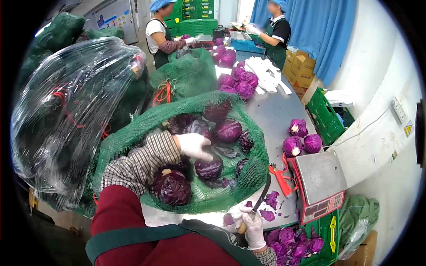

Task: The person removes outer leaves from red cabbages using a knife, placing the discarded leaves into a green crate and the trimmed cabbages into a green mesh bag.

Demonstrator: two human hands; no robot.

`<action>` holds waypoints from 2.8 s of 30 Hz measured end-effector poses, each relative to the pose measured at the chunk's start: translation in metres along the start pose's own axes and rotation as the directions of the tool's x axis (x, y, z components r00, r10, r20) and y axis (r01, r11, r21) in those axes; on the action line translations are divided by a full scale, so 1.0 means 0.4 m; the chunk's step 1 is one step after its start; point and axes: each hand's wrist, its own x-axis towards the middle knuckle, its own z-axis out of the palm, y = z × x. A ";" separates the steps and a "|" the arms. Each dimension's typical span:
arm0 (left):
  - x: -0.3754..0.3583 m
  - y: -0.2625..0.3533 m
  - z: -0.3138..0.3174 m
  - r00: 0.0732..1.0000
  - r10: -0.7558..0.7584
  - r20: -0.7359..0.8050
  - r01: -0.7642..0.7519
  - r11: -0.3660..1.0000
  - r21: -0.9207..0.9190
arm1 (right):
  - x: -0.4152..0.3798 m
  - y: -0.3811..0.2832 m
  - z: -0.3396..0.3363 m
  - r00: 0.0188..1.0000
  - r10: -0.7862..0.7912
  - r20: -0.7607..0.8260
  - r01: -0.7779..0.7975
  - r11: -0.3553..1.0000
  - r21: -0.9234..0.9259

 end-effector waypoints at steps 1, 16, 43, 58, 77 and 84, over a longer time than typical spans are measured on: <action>-0.027 0.002 0.012 1.000 -0.011 -0.013 0.011 1.000 -0.008 | -0.009 -0.016 0.011 1.000 0.020 0.003 -0.020 1.000 0.018; -0.335 0.143 0.459 0.724 0.159 -0.671 -0.222 0.975 -0.008 | 0.086 0.097 0.112 0.973 -0.098 0.208 0.178 0.895 -0.409; 0.050 0.335 0.470 0.800 0.320 0.508 0.519 0.055 -0.853 | -0.223 0.063 -0.087 0.802 -0.307 -0.513 0.007 0.863 -0.506; -0.013 0.507 0.461 0.770 0.588 -0.248 -0.588 0.805 0.082 | -0.355 0.038 -0.067 0.799 -0.236 -0.553 -0.231 0.728 -0.645; -0.018 0.582 0.468 0.830 0.533 -0.164 -0.516 0.846 0.136 | -0.378 -0.043 -0.063 0.863 -0.114 -0.491 -0.371 0.516 -0.772; 0.009 0.612 0.454 0.855 0.510 -0.099 -0.494 0.857 0.146 | -0.330 -0.022 -0.145 0.883 0.122 -0.454 -0.455 0.463 -0.761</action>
